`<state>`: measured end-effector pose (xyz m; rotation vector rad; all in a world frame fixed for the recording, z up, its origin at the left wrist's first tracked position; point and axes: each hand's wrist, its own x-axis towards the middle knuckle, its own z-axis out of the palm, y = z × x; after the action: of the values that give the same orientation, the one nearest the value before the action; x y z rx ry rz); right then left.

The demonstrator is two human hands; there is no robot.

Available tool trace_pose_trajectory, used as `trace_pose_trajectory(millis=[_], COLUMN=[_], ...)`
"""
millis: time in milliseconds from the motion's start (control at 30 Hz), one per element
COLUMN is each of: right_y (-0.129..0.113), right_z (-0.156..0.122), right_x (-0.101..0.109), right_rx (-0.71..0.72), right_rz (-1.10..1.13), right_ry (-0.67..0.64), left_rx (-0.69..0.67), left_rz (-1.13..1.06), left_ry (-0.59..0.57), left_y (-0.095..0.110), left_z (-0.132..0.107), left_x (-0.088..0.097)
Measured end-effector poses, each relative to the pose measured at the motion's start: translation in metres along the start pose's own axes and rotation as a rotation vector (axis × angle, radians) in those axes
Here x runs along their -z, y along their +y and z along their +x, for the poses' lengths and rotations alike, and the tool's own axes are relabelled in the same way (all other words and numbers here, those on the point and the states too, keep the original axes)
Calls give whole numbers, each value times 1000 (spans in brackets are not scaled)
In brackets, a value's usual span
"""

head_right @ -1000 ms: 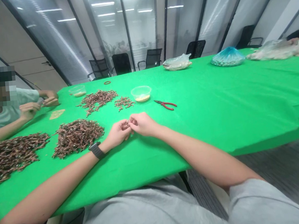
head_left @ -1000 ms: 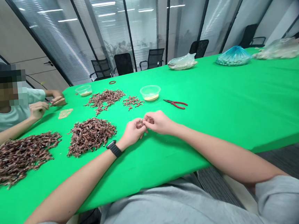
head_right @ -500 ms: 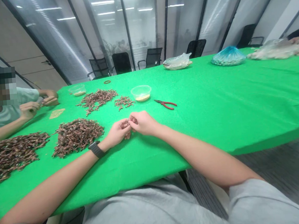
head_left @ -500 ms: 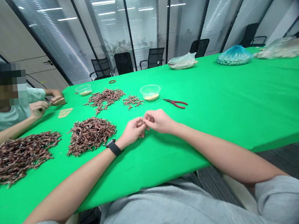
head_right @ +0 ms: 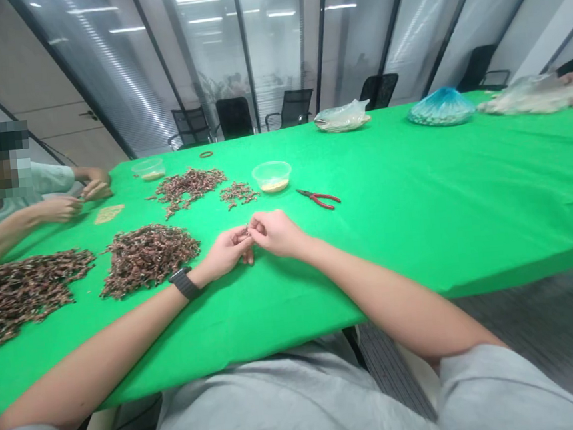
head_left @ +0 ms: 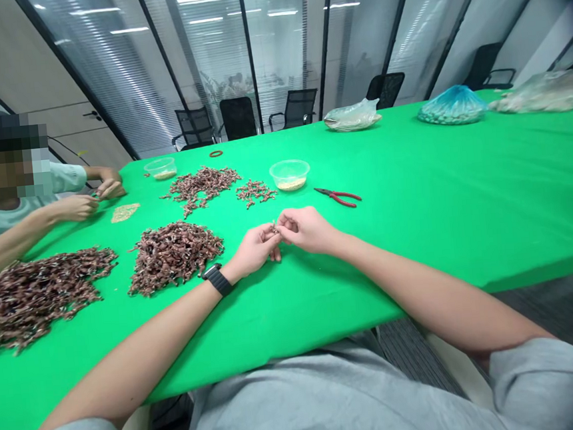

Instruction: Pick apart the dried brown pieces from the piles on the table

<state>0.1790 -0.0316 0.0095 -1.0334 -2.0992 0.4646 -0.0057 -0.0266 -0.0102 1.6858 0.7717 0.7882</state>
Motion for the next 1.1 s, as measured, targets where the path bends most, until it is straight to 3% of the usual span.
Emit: trace_pose_trajectory(millis=[1100], right_y=[-2], right_z=[-1], right_x=[-2], right_rx=[40], right_rz=[-51], right_ry=[-77], left_rx=[40], left_rz=[110], left_ry=[40], left_y=[1], left_z=[-2], left_x=[-3])
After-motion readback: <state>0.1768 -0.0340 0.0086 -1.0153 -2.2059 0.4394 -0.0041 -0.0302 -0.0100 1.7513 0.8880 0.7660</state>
